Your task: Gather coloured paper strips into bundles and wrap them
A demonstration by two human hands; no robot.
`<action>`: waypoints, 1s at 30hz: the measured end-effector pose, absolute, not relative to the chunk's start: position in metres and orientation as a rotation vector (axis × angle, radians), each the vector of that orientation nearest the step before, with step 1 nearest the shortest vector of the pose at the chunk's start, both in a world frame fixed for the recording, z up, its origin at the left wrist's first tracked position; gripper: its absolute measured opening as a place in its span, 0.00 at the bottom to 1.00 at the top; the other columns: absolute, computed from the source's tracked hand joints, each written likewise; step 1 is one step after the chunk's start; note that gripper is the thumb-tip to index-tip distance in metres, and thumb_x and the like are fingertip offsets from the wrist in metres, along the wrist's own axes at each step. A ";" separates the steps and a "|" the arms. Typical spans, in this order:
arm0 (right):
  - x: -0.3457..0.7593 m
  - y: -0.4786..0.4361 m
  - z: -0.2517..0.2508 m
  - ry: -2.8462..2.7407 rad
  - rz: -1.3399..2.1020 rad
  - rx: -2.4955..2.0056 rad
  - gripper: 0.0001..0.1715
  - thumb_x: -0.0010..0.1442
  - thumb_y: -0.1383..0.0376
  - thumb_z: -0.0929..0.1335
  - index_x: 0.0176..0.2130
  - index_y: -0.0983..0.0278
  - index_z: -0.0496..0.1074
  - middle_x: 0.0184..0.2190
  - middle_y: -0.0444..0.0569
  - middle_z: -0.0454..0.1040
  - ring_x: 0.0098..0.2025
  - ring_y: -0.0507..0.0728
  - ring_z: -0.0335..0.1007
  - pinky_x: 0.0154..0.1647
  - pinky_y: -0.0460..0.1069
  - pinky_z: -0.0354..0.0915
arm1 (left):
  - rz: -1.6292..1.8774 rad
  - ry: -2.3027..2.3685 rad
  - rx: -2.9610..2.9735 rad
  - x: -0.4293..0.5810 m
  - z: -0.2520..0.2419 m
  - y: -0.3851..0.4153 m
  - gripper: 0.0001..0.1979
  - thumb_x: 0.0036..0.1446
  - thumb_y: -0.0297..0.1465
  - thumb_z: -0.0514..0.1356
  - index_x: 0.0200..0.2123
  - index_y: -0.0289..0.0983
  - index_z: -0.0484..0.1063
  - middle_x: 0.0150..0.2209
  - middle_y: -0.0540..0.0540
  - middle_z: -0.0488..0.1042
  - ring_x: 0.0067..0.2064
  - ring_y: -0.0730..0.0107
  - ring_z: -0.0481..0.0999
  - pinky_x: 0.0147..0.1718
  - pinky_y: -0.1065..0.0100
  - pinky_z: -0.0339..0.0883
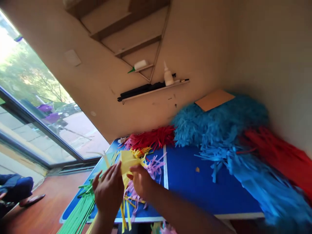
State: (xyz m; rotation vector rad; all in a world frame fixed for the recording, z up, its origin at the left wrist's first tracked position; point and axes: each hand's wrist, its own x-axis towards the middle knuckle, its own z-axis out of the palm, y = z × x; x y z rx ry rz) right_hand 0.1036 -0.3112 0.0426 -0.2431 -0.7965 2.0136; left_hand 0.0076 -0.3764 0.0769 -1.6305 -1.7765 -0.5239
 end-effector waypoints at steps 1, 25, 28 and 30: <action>0.113 -0.310 0.042 -0.752 2.024 -0.228 0.18 0.56 0.52 0.66 0.40 0.61 0.73 0.34 0.48 0.76 0.42 0.61 0.71 0.41 0.53 0.66 | -0.562 -1.803 -1.623 0.013 0.059 -0.382 0.20 0.62 0.27 0.49 0.56 0.40 0.68 0.53 0.41 0.77 0.56 0.55 0.75 0.60 0.49 0.54; 0.331 -0.337 -0.068 -2.264 0.438 -1.192 0.22 0.67 0.54 0.63 0.58 0.54 0.68 0.55 0.47 0.74 0.62 0.64 0.62 0.68 0.71 0.38 | -0.017 -1.888 -2.683 0.153 -0.084 -0.345 0.30 0.56 0.27 0.53 0.63 0.41 0.64 0.68 0.45 0.58 0.69 0.56 0.54 0.65 0.57 0.54; 0.353 -0.311 -0.060 -2.104 0.220 -1.667 0.24 0.66 0.55 0.64 0.58 0.60 0.68 0.59 0.57 0.69 0.63 0.73 0.57 0.62 0.78 0.39 | 0.043 -1.892 -2.713 0.152 -0.079 -0.347 0.33 0.54 0.31 0.56 0.65 0.38 0.60 0.68 0.42 0.56 0.69 0.54 0.53 0.65 0.57 0.53; 0.372 -0.304 -0.052 -1.869 0.018 -1.893 0.24 0.65 0.58 0.64 0.57 0.65 0.69 0.60 0.64 0.67 0.63 0.76 0.57 0.60 0.77 0.44 | 0.066 -1.911 -2.732 0.152 -0.077 -0.349 0.36 0.53 0.32 0.58 0.66 0.36 0.58 0.69 0.42 0.54 0.70 0.52 0.52 0.66 0.56 0.51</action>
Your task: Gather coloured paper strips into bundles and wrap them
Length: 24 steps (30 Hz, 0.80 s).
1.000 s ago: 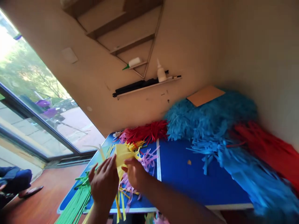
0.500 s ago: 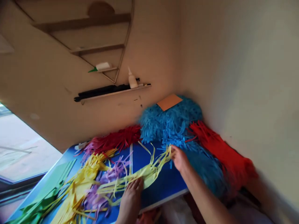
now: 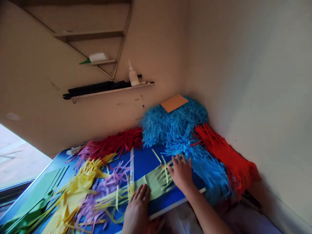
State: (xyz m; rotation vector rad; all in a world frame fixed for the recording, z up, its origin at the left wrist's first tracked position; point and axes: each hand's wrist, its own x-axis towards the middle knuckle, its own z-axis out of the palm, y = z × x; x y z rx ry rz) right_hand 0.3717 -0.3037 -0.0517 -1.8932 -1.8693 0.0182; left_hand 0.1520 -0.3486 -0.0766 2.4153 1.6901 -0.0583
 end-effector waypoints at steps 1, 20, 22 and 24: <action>0.376 -0.304 -0.049 -1.868 -0.035 -1.858 0.24 0.65 0.58 0.64 0.57 0.66 0.70 0.59 0.64 0.68 0.63 0.75 0.57 0.61 0.75 0.46 | -0.056 1.691 2.403 0.152 -0.075 -0.349 0.36 0.53 0.32 0.58 0.66 0.37 0.58 0.69 0.42 0.54 0.70 0.52 0.53 0.66 0.55 0.51; 0.335 -0.292 -0.062 -2.243 0.433 -1.671 0.11 0.64 0.62 0.68 0.30 0.62 0.75 0.32 0.44 0.81 0.39 0.56 0.75 0.44 0.51 0.56 | 0.290 1.997 2.240 0.114 -0.056 -0.321 0.16 0.65 0.32 0.50 0.30 0.41 0.76 0.30 0.47 0.81 0.38 0.63 0.79 0.44 0.61 0.59; 0.331 -0.287 -0.062 -2.232 0.436 -1.711 0.11 0.63 0.61 0.68 0.30 0.62 0.76 0.33 0.45 0.81 0.39 0.57 0.75 0.44 0.50 0.56 | 0.241 2.058 2.226 0.119 -0.053 -0.318 0.16 0.64 0.32 0.50 0.29 0.40 0.76 0.28 0.45 0.80 0.37 0.60 0.79 0.44 0.59 0.58; 0.329 -0.284 -0.060 -2.221 0.440 -1.751 0.10 0.62 0.60 0.69 0.31 0.61 0.76 0.33 0.46 0.81 0.39 0.57 0.76 0.44 0.50 0.57 | 0.203 2.092 2.211 0.122 -0.051 -0.316 0.16 0.64 0.33 0.50 0.30 0.40 0.76 0.28 0.44 0.80 0.37 0.59 0.79 0.44 0.58 0.57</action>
